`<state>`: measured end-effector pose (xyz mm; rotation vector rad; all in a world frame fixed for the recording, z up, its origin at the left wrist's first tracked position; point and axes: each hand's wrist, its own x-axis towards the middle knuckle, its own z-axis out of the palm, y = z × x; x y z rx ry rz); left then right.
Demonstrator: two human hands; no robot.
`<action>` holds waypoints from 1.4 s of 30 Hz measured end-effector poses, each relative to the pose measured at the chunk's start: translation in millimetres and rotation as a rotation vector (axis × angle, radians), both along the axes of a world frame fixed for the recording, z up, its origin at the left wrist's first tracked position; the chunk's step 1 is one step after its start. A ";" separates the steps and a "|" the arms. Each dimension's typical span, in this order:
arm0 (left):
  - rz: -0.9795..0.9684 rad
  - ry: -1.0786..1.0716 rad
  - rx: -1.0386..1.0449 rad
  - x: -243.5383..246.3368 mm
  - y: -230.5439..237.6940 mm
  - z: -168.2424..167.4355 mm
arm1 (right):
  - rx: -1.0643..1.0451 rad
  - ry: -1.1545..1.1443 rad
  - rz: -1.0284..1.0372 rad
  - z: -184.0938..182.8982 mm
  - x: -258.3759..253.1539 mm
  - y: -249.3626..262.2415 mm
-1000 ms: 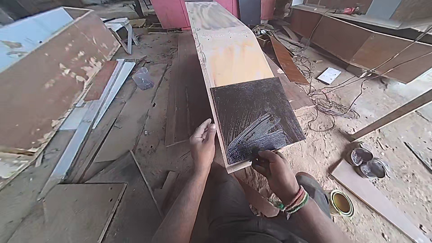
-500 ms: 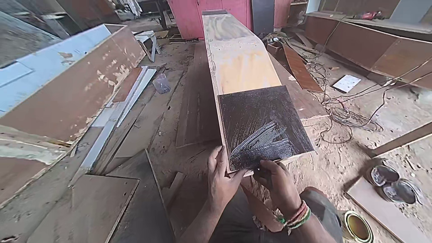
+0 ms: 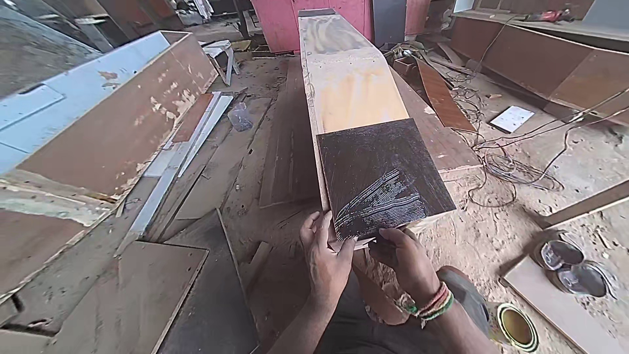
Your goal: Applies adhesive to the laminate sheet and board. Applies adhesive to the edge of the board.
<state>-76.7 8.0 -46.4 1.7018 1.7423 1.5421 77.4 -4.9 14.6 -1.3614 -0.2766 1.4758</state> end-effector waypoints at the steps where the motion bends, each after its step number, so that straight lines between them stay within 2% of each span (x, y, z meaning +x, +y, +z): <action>1: 0.008 0.020 -0.019 -0.7 0.3 2.8 | 0.003 -0.001 0.008 0.2 0.7 0.2; 5: -0.021 0.053 -0.154 -8.1 -1.9 12.2 | 0.032 -0.006 0.066 -4.6 7.3 -0.2; 10: -0.066 0.020 -0.202 -15.4 -4.4 25.6 | 0.046 -0.016 0.064 -3.6 8.3 0.2; 14: -0.143 -0.102 -0.239 -18.7 -3.3 27.8 | 0.047 -0.034 0.087 -4.4 8.5 -0.2; 17: -0.252 -0.350 -0.320 -23.4 -2.9 33.5 | 0.056 -0.047 0.092 -3.8 8.2 -0.7; 21: -0.395 -0.851 -0.449 -31.5 -4.4 47.9 | 0.074 -0.039 0.092 -6.3 8.5 -0.2; 23: -0.400 -1.078 -0.545 -36.2 -0.8 52.5 | 0.077 -0.047 0.100 -7.4 9.0 -1.0; 25: -0.378 -1.207 -0.596 -37.8 4.5 52.7 | 0.084 -0.059 0.108 -7.5 10.1 -1.8; 31: -0.457 -1.354 -0.536 -35.0 6.7 52.0 | 0.084 -0.059 0.109 -8.4 12.1 -3.4; 36: -0.499 -1.393 -0.427 -31.4 17.0 69.7 | 0.050 -0.061 0.062 -6.4 7.1 -2.7; 39: -0.470 -1.327 -0.361 -31.5 49.0 94.7 | 0.055 -0.053 0.050 -8.8 6.5 -0.9; 42: -0.459 -1.190 -0.337 -33.6 104.1 135.0 | 0.051 -0.050 0.055 -10.5 6.3 -1.7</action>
